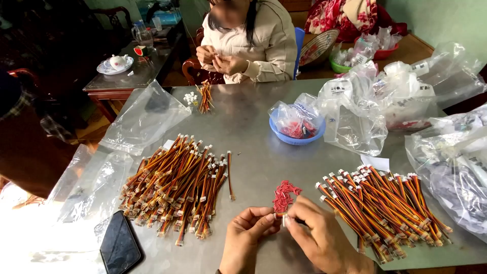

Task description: Assembling wiring harnesses by sliding small red rubber seals onto the ends of the wires at a production table.

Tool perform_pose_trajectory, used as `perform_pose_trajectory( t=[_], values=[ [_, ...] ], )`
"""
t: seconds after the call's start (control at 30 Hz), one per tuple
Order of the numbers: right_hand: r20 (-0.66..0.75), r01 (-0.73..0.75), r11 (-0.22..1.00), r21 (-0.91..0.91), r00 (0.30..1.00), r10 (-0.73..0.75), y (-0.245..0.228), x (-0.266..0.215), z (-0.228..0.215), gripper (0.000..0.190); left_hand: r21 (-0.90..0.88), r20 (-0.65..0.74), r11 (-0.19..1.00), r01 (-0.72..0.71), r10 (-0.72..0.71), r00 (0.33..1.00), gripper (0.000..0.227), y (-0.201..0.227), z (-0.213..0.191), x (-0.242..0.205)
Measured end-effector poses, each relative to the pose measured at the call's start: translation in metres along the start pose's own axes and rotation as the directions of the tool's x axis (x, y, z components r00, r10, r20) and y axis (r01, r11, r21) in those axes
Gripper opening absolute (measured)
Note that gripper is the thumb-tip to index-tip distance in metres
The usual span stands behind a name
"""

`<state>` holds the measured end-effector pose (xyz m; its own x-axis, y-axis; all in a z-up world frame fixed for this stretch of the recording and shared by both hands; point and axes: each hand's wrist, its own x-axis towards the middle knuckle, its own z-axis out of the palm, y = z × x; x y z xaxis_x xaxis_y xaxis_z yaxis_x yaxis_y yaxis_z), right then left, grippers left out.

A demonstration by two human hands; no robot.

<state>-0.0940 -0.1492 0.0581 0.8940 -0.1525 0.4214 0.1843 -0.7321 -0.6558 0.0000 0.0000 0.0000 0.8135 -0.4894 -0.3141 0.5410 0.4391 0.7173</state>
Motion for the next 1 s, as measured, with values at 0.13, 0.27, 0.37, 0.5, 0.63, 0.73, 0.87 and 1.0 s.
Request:
perform_pose_trajectory(
  t=[0.13,0.27,0.37,0.5,0.63,0.73,0.87,1.0],
  values=[
    [0.004,-0.05,0.979,-0.199,0.999,0.052,0.019,-0.006,0.013,0.029,0.036,0.023,0.999,0.011,-0.012,1.0,0.019,-0.002,0.0,-0.001],
    [0.01,-0.015,0.955,-0.297,1.0,0.018,0.021,-0.006,0.025,0.027,0.105,0.105,0.993,-0.049,0.038,0.994,0.015,-0.012,-0.007,0.004],
    [-0.036,-0.018,0.928,-0.372,0.999,0.006,0.027,-0.012,0.036,0.027,0.151,0.109,0.986,-0.076,0.06,0.992,0.013,-0.017,-0.008,0.004],
    [-0.022,0.055,0.914,-0.403,0.997,-0.07,0.015,-0.01,0.025,0.019,0.156,0.075,0.98,-0.125,0.115,0.991,0.013,-0.011,-0.008,0.002],
    [-0.013,0.049,0.898,-0.437,0.998,-0.061,0.02,0.001,-0.006,0.02,0.171,0.167,0.959,-0.228,0.2,0.966,0.01,0.013,0.001,-0.005],
    [0.011,-0.212,0.9,-0.38,0.972,0.234,0.046,0.002,-0.031,0.012,0.574,0.037,0.815,-0.084,0.077,0.996,0.009,0.041,0.015,-0.016],
    [-0.187,-0.494,0.768,-0.407,0.869,0.459,0.063,0.0,-0.062,0.026,0.981,0.194,-0.078,-0.178,0.455,0.869,0.022,0.082,-0.011,0.014],
    [-0.13,-0.667,0.699,-0.257,0.741,0.659,0.045,-0.001,-0.05,0.019,0.923,0.187,-0.385,0.018,0.488,0.852,0.04,0.135,-0.01,0.038]
  ],
)
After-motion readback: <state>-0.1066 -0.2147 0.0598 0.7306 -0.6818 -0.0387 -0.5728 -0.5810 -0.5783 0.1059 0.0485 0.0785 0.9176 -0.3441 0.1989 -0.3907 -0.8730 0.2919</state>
